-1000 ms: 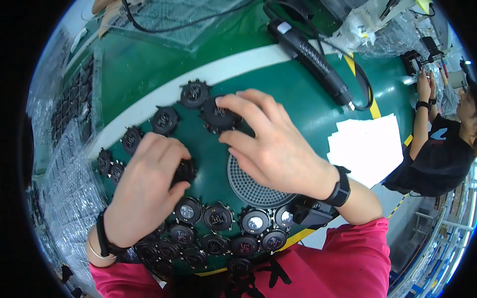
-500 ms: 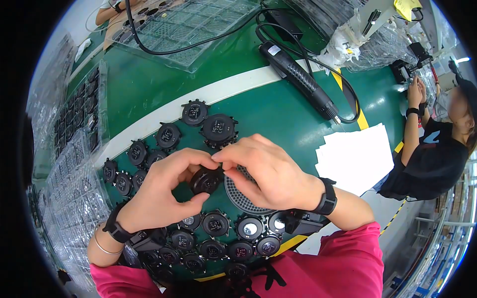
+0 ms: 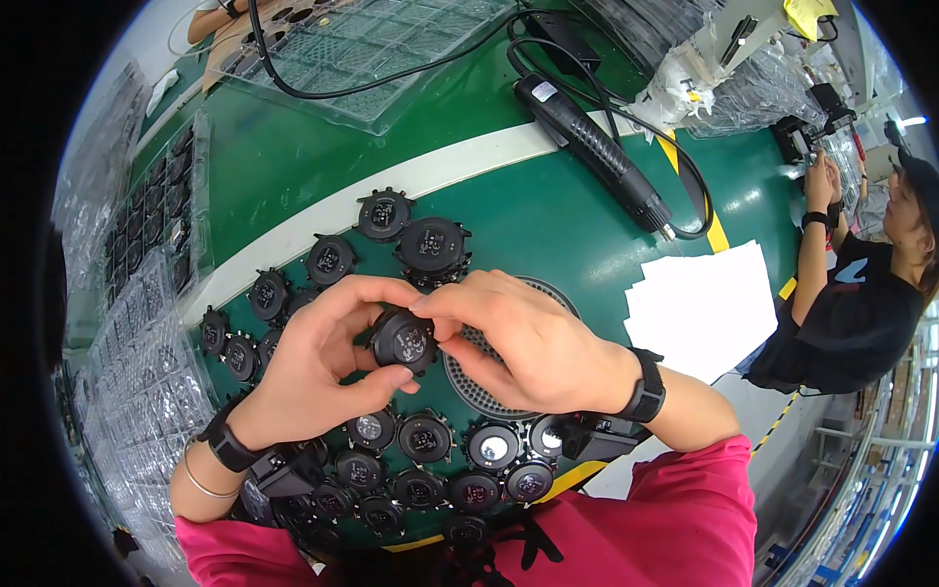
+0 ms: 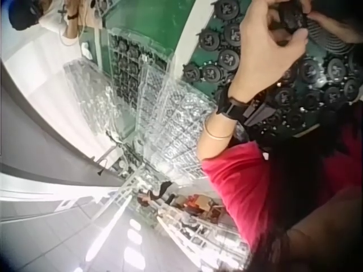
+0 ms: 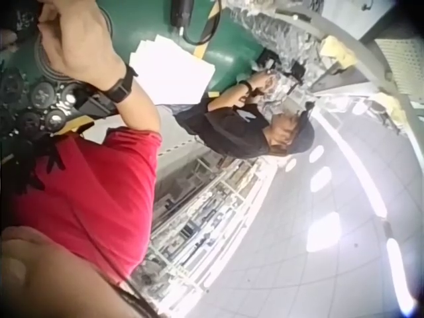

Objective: The person picks up a watch case, removes a small component from it by hand, and places the component onto a circular tray. They repeat this process with several watches before moving a plastic tray of cases aside.

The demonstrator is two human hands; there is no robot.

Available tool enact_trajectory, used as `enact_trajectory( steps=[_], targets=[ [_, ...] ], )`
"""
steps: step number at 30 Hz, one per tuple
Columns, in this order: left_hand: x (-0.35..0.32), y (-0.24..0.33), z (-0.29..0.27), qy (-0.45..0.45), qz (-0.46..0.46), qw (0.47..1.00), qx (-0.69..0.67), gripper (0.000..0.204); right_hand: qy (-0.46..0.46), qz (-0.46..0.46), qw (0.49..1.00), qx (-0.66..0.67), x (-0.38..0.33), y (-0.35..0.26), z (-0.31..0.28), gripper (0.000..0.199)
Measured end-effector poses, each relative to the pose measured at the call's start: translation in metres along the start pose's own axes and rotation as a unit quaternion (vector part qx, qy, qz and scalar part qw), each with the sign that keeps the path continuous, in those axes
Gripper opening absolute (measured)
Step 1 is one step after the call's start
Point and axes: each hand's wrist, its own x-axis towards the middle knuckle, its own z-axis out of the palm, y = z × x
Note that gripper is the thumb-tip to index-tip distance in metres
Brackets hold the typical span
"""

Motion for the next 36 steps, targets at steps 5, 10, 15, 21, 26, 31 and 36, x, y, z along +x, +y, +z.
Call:
enact_trajectory(
  steps=[5, 10, 15, 21, 26, 31, 36],
  targets=[
    [-0.001, -0.005, -0.003, -0.053, 0.03, 0.998, -0.024, 0.06, 0.008, -0.01, 1.0, 0.007, 0.002, 0.0, 0.0, 0.052],
    [0.0, -0.007, -0.004, -0.064, 0.022, 0.996, -0.052, 0.064, 0.008, -0.006, 1.0, 0.006, 0.001, 0.001, -0.001, 0.055],
    [0.002, -0.009, -0.003, -0.055, 0.021, 0.996, -0.074, 0.063, 0.01, -0.001, 1.0, 0.002, 0.003, -0.001, -0.002, 0.057],
    [-0.001, -0.01, -0.003, -0.056, 0.007, 0.995, -0.084, 0.062, 0.013, -0.019, 0.998, -0.05, 0.003, -0.003, -0.001, 0.055],
    [0.0, -0.012, -0.003, -0.056, 0.022, 0.993, -0.1, 0.061, 0.042, -0.02, 0.998, -0.053, 0.003, -0.003, 0.0, 0.05],
    [-0.001, -0.012, -0.001, -0.061, 0.019, 0.992, -0.106, 0.059, 0.033, -0.016, 0.998, -0.043, 0.004, -0.003, 0.001, 0.048],
    [0.0, -0.011, -0.003, -0.079, 0.053, 0.995, -0.037, 0.059, 0.022, -0.017, 0.999, -0.037, 0.002, -0.001, 0.001, 0.047]
  ],
)
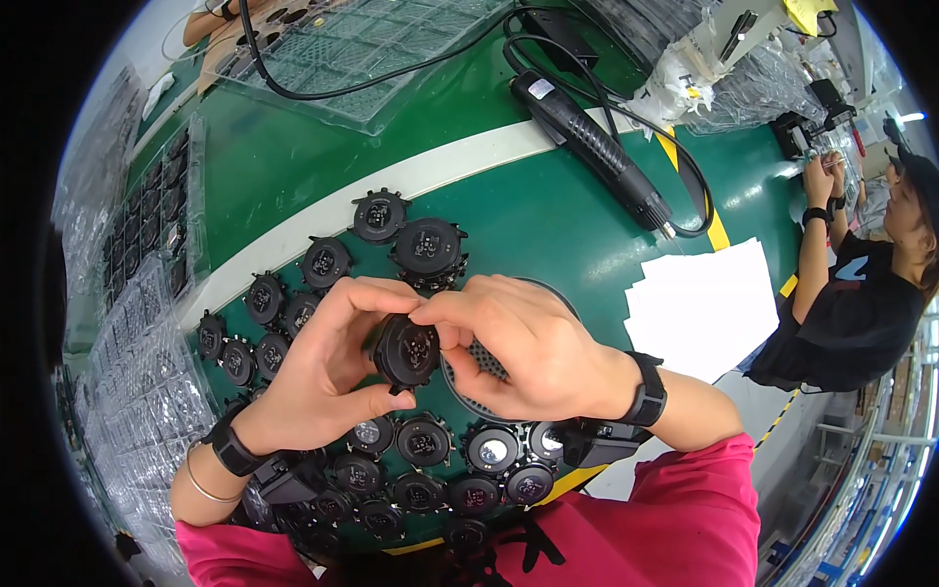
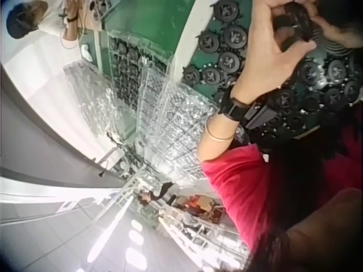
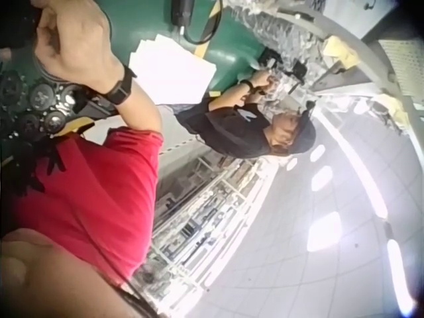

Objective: The person picks up a watch case, removes a small component from it by hand, and places the component onto a circular tray. They repeat this process with several watches before moving a plastic tray of cases aside.

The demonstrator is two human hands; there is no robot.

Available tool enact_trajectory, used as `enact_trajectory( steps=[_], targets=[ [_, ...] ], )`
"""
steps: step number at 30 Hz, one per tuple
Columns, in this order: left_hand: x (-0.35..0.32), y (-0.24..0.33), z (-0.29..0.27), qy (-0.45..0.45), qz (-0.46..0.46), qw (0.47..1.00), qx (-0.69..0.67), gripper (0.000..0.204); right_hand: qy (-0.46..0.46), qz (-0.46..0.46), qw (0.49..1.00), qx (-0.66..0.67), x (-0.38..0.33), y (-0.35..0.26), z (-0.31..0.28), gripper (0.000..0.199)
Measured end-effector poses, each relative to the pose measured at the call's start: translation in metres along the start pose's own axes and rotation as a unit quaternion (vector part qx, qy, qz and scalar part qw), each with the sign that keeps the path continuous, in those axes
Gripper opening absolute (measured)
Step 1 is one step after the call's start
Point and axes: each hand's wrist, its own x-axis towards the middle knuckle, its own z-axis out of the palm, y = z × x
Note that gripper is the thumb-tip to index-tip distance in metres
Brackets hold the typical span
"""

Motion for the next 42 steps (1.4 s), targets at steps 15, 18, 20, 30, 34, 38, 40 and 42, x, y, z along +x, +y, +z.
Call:
enact_trajectory(
  steps=[15, 18, 20, 30, 34, 38, 40, 42],
  targets=[
    [-0.001, -0.006, 0.005, 0.01, 0.026, 0.999, 0.017, 0.06, -0.038, 0.023, 0.997, 0.059, -0.002, 0.004, 0.0, 0.048],
    [-0.001, -0.006, 0.005, 0.012, 0.029, 0.999, 0.039, 0.06, -0.042, 0.025, 0.997, 0.061, -0.003, 0.004, 0.0, 0.047],
    [-0.002, -0.006, 0.004, 0.011, 0.032, 0.998, 0.048, 0.06, -0.051, 0.024, 0.996, 0.066, -0.003, 0.004, -0.001, 0.047],
    [0.0, -0.001, 0.001, 0.006, 0.048, 0.987, 0.151, 0.063, -0.044, 0.023, 0.993, 0.106, -0.001, 0.003, -0.005, 0.039],
    [0.001, -0.001, 0.003, 0.007, 0.031, 0.995, 0.098, 0.062, -0.024, 0.008, 0.996, 0.085, 0.004, 0.001, -0.009, 0.033],
    [0.0, -0.003, 0.005, 0.015, 0.01, 1.0, 0.018, 0.059, -0.019, 0.033, 0.997, 0.061, 0.003, -0.001, -0.013, 0.031],
    [-0.001, -0.003, 0.005, 0.028, -0.003, 0.999, -0.027, 0.058, -0.039, 0.07, 0.995, 0.058, 0.001, -0.002, -0.015, 0.032],
    [0.0, -0.002, 0.004, 0.025, -0.002, 0.999, -0.027, 0.058, -0.026, 0.067, 0.996, 0.049, 0.001, 0.0, -0.012, 0.032]
  ],
)
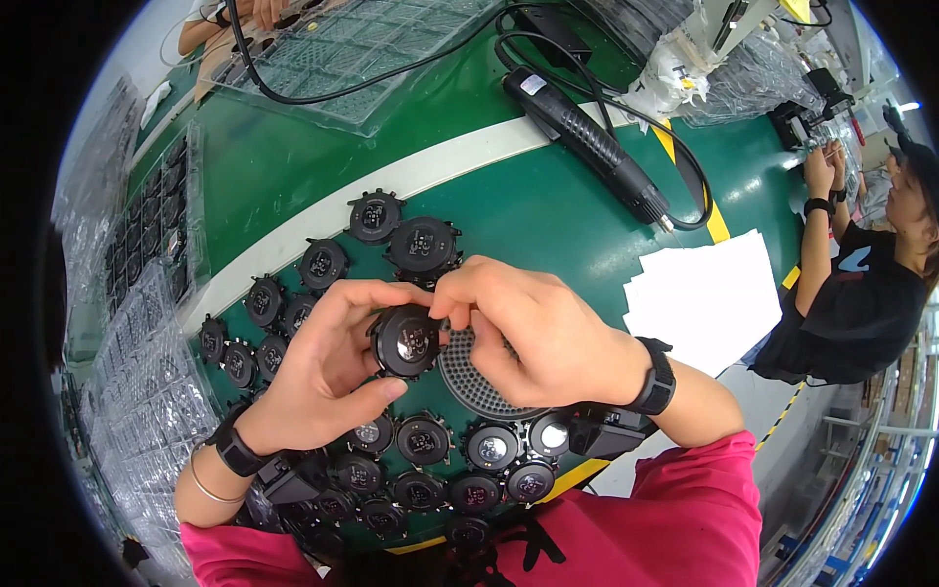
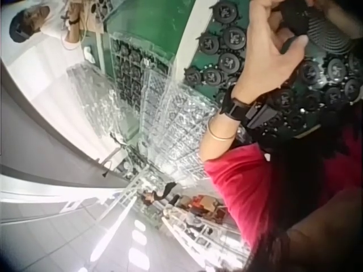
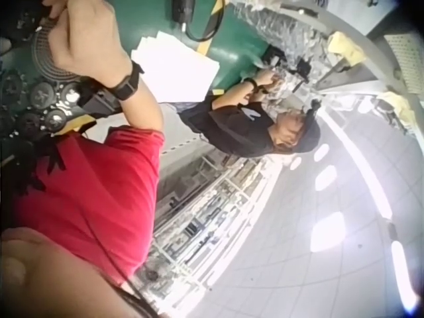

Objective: The person picks up a watch case, removes a small component from it by hand, and places the component onto a circular tray. They repeat this process with several watches before moving a plastic tray of cases aside.

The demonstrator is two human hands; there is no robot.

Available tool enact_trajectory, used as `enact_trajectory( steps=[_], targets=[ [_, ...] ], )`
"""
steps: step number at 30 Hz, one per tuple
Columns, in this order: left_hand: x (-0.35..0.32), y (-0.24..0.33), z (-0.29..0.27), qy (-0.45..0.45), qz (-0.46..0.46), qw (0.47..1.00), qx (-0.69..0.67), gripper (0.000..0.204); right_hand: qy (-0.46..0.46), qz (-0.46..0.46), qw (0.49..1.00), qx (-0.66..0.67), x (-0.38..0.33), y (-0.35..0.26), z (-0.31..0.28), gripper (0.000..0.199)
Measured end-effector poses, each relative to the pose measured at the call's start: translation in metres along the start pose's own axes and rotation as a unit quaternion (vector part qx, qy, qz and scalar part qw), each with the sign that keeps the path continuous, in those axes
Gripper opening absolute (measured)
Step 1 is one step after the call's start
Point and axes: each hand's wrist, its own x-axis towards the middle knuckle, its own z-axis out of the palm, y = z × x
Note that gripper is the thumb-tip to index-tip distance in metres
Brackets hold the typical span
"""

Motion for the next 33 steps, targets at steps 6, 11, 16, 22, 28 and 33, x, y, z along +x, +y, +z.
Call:
enact_trajectory(
  steps=[6, 11, 16, 22, 28, 33],
  targets=[
    [0.0, -0.002, 0.0, -0.019, 0.0, 1.0, -0.024, 0.057, 0.054, -0.051, 0.996, -0.052, 0.001, 0.004, 0.002, 0.031],
    [-0.001, 0.0, 0.001, -0.011, -0.012, 0.999, -0.029, 0.057, 0.031, -0.004, 0.999, -0.014, 0.0, -0.001, 0.003, 0.033],
    [-0.003, -0.002, 0.002, -0.007, -0.012, 0.999, -0.036, 0.057, 0.033, -0.014, 0.999, -0.014, -0.001, 0.0, 0.006, 0.035],
    [0.002, -0.001, -0.002, -0.016, -0.012, 0.999, -0.043, 0.056, 0.031, -0.013, 0.999, -0.037, 0.002, 0.004, 0.004, 0.036],
    [-0.002, -0.002, 0.001, 0.001, -0.029, 0.999, -0.037, 0.056, 0.027, 0.015, 0.999, -0.009, -0.004, 0.002, 0.01, 0.036],
    [-0.001, -0.002, 0.0, -0.031, 0.011, 0.998, 0.056, 0.054, 0.006, 0.018, 1.0, 0.011, -0.005, 0.0, 0.009, 0.037]
  ],
)
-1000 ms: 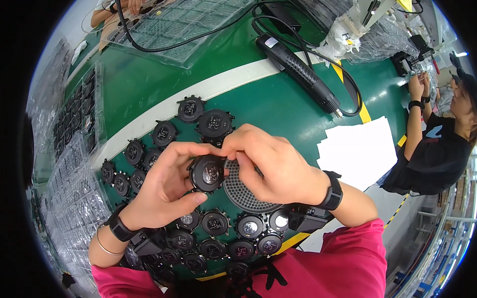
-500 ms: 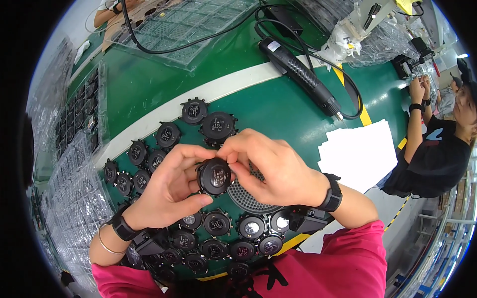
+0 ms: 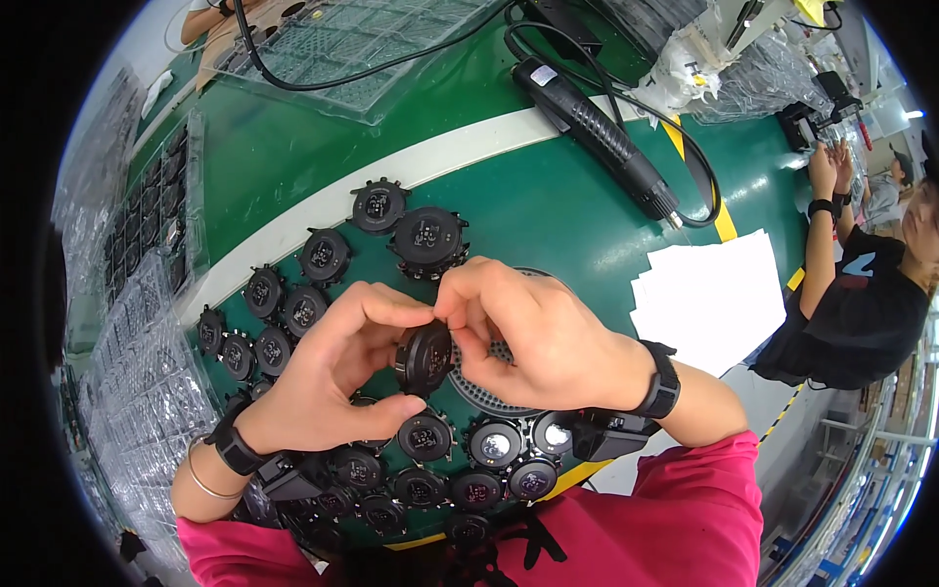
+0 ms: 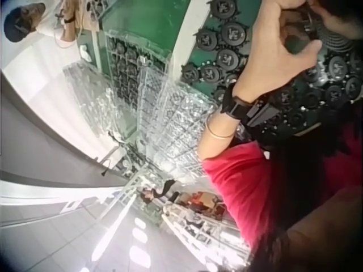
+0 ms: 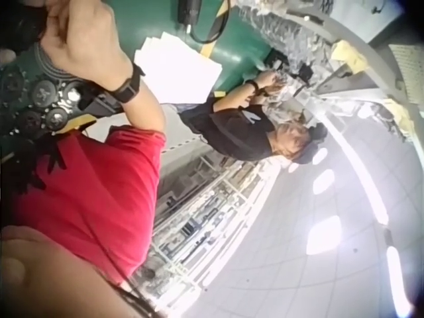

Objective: The person picks up a watch case, removes a small component from it by hand, and places the component onto a circular tray. They repeat this process with several watches before moving a plastic tray of cases aside.

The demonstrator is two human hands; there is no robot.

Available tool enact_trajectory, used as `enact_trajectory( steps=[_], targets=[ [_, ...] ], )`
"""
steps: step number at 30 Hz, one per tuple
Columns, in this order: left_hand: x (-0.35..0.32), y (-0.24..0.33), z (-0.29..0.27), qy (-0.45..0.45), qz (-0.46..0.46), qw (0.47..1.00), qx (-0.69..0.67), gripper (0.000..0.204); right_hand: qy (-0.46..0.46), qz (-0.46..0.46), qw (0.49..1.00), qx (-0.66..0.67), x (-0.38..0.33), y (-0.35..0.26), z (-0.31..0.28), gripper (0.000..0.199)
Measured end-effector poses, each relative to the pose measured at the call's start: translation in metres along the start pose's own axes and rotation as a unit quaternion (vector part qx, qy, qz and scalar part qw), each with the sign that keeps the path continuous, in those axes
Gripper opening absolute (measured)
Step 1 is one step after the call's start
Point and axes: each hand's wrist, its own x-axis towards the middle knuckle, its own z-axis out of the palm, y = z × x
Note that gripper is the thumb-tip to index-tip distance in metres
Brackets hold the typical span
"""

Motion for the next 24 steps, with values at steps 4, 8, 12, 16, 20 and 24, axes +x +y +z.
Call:
enact_trajectory(
  steps=[4, 8, 12, 16, 20, 24],
  targets=[
    [0.0, 0.002, -0.007, -0.004, -0.008, 0.999, 0.043, 0.053, -0.019, -0.01, 1.0, 0.003, 0.003, -0.003, -0.007, 0.035],
    [-0.002, 0.009, 0.001, 0.003, -0.067, 0.998, -0.013, 0.046, -0.045, -0.042, 0.998, 0.0, 0.007, -0.003, -0.016, 0.033],
    [-0.002, 0.008, 0.001, 0.0, -0.095, 0.995, -0.026, 0.038, -0.002, -0.069, 0.998, 0.007, 0.006, 0.001, -0.011, 0.032],
    [-0.004, 0.009, 0.0, -0.003, -0.124, 0.992, -0.013, 0.037, 0.031, -0.099, 0.995, 0.013, 0.009, 0.002, -0.006, 0.034],
    [-0.004, 0.01, 0.001, -0.01, -0.134, 0.991, 0.007, 0.04, 0.047, -0.1, 0.993, 0.031, 0.006, 0.004, 0.001, 0.037],
    [-0.002, 0.011, 0.002, -0.019, -0.16, 0.987, 0.005, 0.041, 0.035, -0.117, 0.992, -0.014, 0.004, 0.004, 0.002, 0.039]
  ],
)
